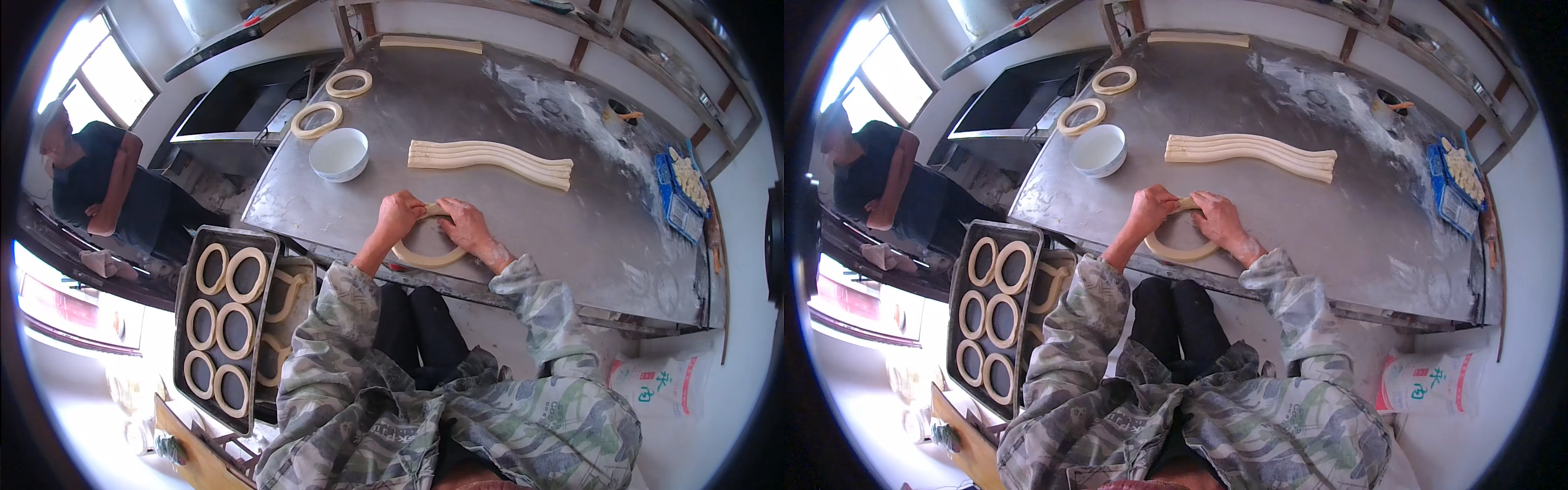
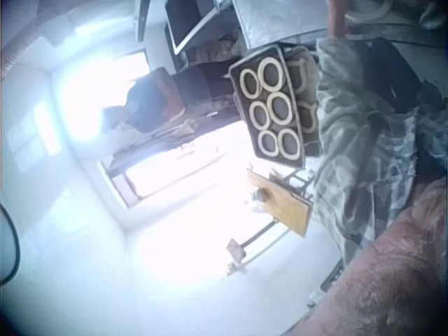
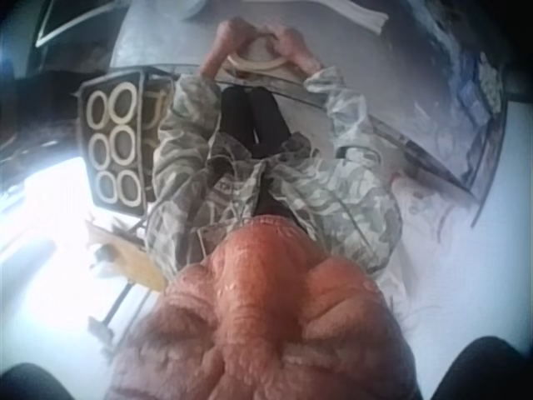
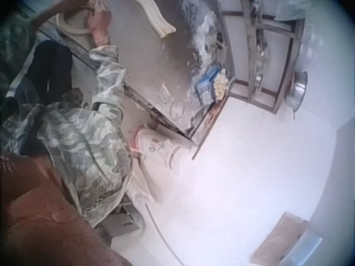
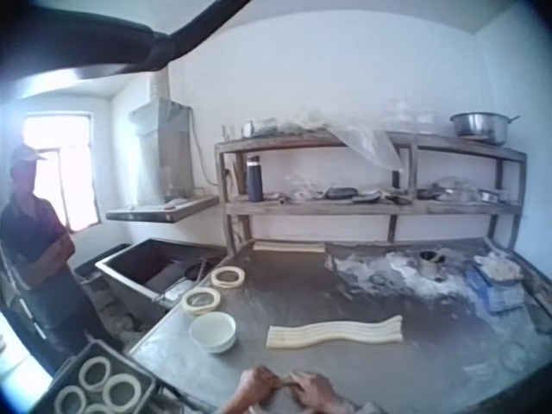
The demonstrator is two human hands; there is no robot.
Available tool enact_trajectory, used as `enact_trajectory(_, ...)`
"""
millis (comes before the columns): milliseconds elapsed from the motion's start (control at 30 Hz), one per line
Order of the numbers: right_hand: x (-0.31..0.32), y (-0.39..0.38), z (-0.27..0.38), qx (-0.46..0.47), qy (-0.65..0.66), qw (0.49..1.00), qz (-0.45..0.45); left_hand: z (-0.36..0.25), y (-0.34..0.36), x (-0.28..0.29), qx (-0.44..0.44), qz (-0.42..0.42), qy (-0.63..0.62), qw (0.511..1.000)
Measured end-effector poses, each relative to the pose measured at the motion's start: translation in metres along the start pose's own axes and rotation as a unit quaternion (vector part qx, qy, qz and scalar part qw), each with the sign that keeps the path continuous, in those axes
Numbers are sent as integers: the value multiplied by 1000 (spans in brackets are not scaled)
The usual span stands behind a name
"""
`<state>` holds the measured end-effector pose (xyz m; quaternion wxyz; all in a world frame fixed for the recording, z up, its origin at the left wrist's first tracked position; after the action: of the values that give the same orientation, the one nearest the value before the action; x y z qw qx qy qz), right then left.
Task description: The person shapes long strips of dough into rings by hand on a metal table, dipping their fingers into a bowl of liquid and placing the finished rings onto a tray.
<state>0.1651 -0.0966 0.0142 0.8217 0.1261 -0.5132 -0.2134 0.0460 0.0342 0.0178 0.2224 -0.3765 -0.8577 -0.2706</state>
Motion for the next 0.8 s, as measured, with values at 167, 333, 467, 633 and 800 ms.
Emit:
enact_trajectory(167, 10, -2, -7, -29, 15, 999, -9, -9, 8, -17, 7, 16, -3, 1000)
enact_trajectory(333, 7, -4, -6, -38, 39, 998, -2, 2, 7, -21, -9, 0, -17, 1000)
enact_trajectory(467, 0, -1, -5, -34, 38, 999, -13, 0, 10, -16, 12, -10, -26, 1000)
enact_trajectory(633, 1, -1, -8, -18, -74, 995, -59, 1, -1, -2, 27, -35, 54, 998)
enact_trajectory(800, 0, 5, -20, -53, -148, 984, 83, -12, -32, 14, 74, 30, 250, 965)
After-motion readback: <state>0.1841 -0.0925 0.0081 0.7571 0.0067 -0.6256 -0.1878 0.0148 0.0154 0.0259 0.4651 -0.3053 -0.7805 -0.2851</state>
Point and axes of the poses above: each hand's wrist, its own y-axis towards the middle knuckle, its own x-axis out of the back of the hand, z = x × y, the point moved 6 cm from there along y, towards the middle knuckle, and after that the axes turned 7 degrees about -y, right-handed, at the moved point
